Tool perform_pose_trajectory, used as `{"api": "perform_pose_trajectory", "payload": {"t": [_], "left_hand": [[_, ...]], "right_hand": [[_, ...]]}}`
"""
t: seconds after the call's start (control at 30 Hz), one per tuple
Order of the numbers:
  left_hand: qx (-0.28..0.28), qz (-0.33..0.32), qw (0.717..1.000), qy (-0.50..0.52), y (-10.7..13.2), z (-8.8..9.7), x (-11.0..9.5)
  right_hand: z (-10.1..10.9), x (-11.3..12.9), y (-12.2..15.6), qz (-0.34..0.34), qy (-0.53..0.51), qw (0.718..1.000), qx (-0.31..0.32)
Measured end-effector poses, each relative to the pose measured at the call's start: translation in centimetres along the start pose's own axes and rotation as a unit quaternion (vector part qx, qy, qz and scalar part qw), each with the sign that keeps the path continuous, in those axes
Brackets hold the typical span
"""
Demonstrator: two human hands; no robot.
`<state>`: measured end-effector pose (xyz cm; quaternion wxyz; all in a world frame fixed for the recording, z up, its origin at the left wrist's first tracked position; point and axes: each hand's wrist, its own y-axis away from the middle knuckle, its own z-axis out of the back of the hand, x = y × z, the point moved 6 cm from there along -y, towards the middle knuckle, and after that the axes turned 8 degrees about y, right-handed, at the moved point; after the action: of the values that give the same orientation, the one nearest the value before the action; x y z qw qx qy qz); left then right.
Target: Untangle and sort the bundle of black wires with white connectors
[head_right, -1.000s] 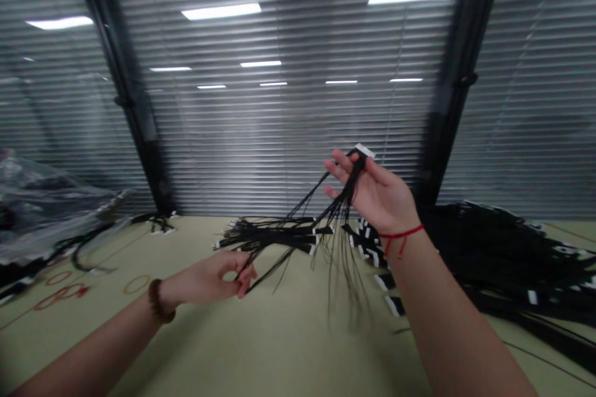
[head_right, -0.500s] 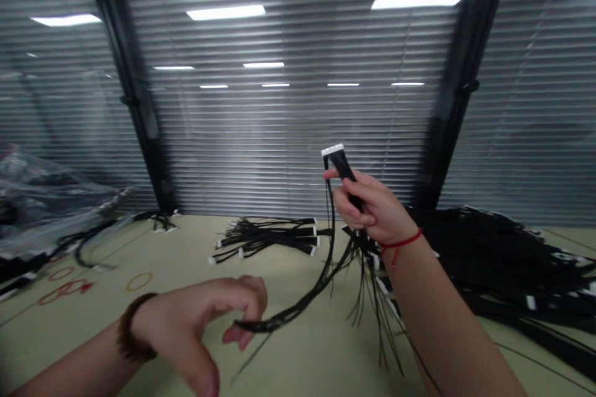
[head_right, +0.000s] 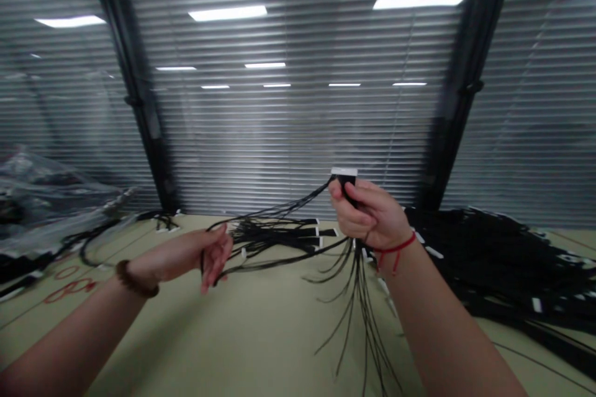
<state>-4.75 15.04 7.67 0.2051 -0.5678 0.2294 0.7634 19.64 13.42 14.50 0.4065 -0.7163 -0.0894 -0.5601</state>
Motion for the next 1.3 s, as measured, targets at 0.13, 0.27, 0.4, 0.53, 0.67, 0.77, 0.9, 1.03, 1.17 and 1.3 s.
{"api": "perform_pose_trajectory", "payload": {"t": [0.13,0.27,0.4,0.53,0.67,0.77,0.9,1.03,1.17,1.3], "left_hand": [[-0.049,-0.062,0.996,0.052,-0.3,1.9,-1.0],[-0.061,-0.100,0.993,0.007,0.2,2.0,-1.6],[0.043,-0.074,0.992,-0.090,1.0,-2.2,-1.8],[0.124,-0.071,0.983,-0.114,1.1,-7.9,-2.6],[0.108,-0.078,0.991,-0.025,-0.6,-10.6,-4.8],[0.074,-0.102,0.989,0.076,-2.0,-10.8,-6.9],[0.008,-0.124,0.979,0.164,-2.3,-10.4,-8.1],[-0.032,-0.194,0.947,0.254,-2.0,-9.2,-8.2],[-0.035,-0.246,0.929,0.276,-3.3,-7.6,-7.6],[-0.050,-0.243,0.938,0.243,-4.8,-6.6,-6.5]], "right_hand": [[0.4,-0.1,0.8,0.002,0.016,1.000,0.026],[-0.1,-0.4,0.7,0.000,0.037,0.998,0.042],[-0.9,0.5,-0.2,0.036,0.043,0.998,-0.001],[-2.2,0.9,-0.7,0.040,0.053,0.998,0.003],[-3.4,0.1,-0.6,-0.012,0.072,0.996,0.054],[-3.9,-0.2,-0.3,-0.049,0.093,0.991,0.082],[-3.8,0.2,-0.2,-0.066,0.129,0.987,0.066],[-2.8,0.5,-0.2,-0.070,0.167,0.983,0.016],[-1.1,0.0,-0.7,-0.082,0.229,0.967,-0.069],[0.2,-0.8,-1.4,-0.099,0.314,0.935,-0.129]]}}
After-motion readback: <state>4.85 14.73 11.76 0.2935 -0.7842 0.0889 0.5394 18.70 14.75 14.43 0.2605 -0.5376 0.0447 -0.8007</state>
